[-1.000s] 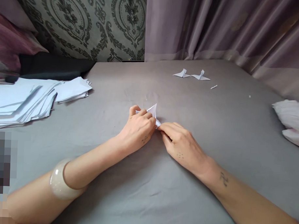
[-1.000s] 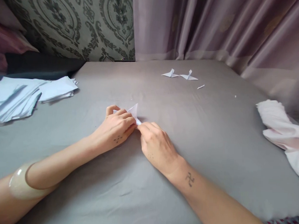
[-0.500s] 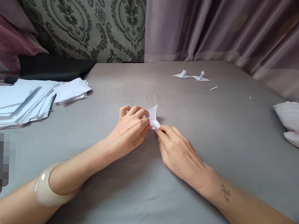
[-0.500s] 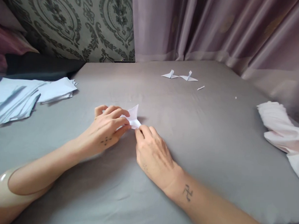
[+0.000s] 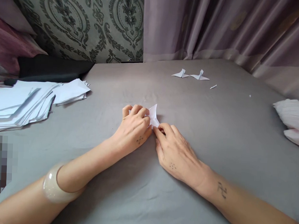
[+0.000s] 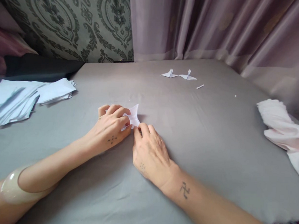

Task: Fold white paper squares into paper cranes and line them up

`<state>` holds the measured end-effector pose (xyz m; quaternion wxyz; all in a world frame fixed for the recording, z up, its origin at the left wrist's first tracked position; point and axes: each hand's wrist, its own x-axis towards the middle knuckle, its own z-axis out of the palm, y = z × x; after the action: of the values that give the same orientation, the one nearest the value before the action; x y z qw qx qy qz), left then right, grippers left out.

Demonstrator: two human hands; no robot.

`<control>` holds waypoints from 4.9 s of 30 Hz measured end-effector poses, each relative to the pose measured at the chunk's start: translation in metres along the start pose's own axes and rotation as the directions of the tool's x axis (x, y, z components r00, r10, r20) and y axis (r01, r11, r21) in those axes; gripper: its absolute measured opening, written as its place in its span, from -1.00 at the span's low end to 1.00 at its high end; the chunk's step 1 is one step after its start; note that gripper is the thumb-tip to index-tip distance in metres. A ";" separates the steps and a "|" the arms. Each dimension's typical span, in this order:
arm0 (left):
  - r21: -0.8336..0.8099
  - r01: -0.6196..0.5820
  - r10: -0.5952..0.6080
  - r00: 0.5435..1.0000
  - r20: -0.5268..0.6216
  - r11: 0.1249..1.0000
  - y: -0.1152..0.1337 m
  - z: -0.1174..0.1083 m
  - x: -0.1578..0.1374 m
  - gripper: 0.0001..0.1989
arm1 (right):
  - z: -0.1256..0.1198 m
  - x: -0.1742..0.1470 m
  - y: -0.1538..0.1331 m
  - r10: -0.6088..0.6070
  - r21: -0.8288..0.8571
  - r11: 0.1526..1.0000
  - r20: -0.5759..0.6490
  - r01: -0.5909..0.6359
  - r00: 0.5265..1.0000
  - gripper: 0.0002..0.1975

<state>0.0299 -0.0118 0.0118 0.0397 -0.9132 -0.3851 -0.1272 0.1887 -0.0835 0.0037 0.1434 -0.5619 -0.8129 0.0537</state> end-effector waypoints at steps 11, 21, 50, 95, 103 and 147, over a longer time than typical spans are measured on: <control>0.069 -0.029 0.028 0.999 0.023 0.997 0.011 -0.021 -0.006 -0.85 | -0.001 0.000 -0.001 -0.015 -0.044 0.999 0.025 0.016 1.000 -0.63; 0.093 -0.033 0.029 0.999 0.046 0.995 0.014 -0.018 -0.003 -0.81 | 0.003 0.001 -0.006 -0.020 -0.079 0.997 -0.009 0.020 1.000 -0.67; -0.271 0.120 -0.182 0.959 -0.216 0.955 -0.001 0.012 -0.009 -0.86 | 0.001 0.014 0.031 -0.096 -0.123 0.991 -0.328 0.058 0.940 -0.85; -0.376 0.396 -0.384 0.917 0.111 0.838 -0.001 0.013 -0.011 -0.79 | -0.048 0.083 0.012 0.076 -0.314 0.948 0.401 0.059 0.913 -0.72; -0.360 0.416 -0.396 0.909 0.132 0.835 -0.002 0.013 -0.009 -0.79 | -0.051 0.094 0.008 0.092 -0.342 0.936 0.475 0.086 0.875 -0.75; -0.104 -0.241 0.251 0.962 0.103 0.965 0.003 0.008 -0.010 -0.62 | -0.042 0.040 0.037 0.274 0.162 0.959 -0.306 -0.233 0.912 -0.86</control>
<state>0.0265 -0.0194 0.0010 -0.0084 -0.9606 -0.2643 -0.0856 0.2210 -0.0360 0.0411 0.3016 -0.6539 -0.6933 0.0281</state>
